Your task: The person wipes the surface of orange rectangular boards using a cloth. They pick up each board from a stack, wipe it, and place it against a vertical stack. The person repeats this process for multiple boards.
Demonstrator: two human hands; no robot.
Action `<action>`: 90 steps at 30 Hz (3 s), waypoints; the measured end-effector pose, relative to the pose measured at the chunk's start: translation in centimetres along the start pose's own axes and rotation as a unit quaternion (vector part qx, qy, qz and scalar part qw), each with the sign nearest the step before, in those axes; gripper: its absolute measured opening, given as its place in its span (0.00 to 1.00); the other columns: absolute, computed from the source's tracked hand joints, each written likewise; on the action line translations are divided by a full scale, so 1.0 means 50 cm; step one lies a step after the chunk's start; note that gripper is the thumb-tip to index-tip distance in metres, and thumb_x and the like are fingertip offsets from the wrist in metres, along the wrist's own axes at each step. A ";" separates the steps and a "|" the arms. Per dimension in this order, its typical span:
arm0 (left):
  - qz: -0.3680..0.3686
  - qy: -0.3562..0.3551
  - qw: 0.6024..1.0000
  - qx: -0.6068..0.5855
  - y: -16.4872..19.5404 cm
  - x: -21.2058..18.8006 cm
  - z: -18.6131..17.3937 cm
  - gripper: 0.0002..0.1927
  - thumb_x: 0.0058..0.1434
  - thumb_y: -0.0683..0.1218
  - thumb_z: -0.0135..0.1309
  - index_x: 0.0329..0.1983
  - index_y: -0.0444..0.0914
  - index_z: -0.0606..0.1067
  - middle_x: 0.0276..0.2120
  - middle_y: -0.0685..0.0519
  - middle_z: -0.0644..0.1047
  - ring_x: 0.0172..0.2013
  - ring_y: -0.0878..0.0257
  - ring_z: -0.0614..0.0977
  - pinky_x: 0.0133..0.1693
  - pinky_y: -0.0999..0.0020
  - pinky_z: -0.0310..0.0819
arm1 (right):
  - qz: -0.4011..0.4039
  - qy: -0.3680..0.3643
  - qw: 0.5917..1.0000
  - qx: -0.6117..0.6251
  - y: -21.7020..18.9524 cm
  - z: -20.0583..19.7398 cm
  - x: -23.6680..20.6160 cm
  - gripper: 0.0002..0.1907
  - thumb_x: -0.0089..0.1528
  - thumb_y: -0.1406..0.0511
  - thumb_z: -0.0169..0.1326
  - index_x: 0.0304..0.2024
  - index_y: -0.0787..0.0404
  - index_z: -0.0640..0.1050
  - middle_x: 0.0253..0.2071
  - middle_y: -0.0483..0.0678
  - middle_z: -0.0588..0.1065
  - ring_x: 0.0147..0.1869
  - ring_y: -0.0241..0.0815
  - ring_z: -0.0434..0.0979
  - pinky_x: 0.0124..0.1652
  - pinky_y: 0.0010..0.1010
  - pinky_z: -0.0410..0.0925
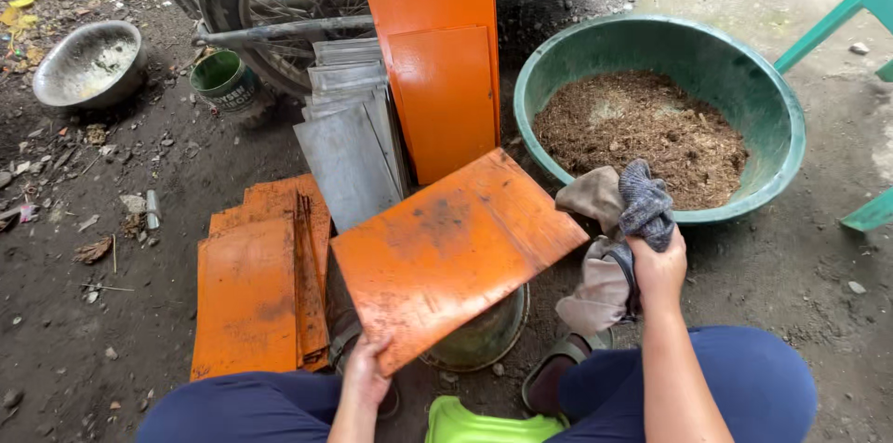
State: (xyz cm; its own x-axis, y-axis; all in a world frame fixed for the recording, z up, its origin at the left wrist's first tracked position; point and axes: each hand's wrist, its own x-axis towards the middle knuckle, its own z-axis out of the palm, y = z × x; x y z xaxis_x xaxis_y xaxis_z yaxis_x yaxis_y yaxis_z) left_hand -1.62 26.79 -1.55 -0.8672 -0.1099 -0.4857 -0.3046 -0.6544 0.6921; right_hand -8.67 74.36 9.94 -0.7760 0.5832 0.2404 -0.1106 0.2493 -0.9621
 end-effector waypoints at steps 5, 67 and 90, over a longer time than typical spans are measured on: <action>-0.032 0.003 0.995 0.094 -0.020 0.030 -0.041 0.24 0.61 0.34 0.50 0.62 0.32 0.69 0.56 0.44 0.79 0.54 0.50 0.80 0.58 0.55 0.71 | -0.077 -0.079 0.969 -0.222 -0.137 0.065 -0.040 0.27 0.51 0.64 0.62 0.55 0.58 0.77 0.51 0.57 0.74 0.56 0.60 0.75 0.55 0.45 0.68; 0.015 0.244 0.734 0.633 0.020 0.034 0.066 0.28 0.74 0.65 0.36 0.50 0.41 0.78 0.45 0.39 0.82 0.46 0.36 0.81 0.45 0.44 0.74 | -0.114 -0.102 0.823 -0.547 0.123 0.123 -0.039 0.35 0.44 0.63 0.66 0.55 0.38 0.77 0.57 0.48 0.73 0.55 0.59 0.71 0.46 0.54 0.66; 0.023 0.353 0.779 0.517 -0.047 0.075 -0.021 0.33 0.75 0.66 0.38 0.47 0.33 0.80 0.43 0.38 0.82 0.45 0.39 0.81 0.47 0.46 0.74 | -0.135 -0.130 0.968 -0.169 -0.079 0.194 0.030 0.30 0.52 0.65 0.61 0.58 0.62 0.73 0.54 0.60 0.73 0.59 0.61 0.73 0.58 0.42 0.66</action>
State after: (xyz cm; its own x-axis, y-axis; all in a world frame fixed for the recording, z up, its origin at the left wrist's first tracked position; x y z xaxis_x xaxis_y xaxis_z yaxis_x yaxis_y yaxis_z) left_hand -3.77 27.14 -5.57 -0.5643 -0.7394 -0.3673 -0.7509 0.2749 0.6005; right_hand -15.44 66.78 12.84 -0.8822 0.2574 0.3944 -0.1566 0.6295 -0.7611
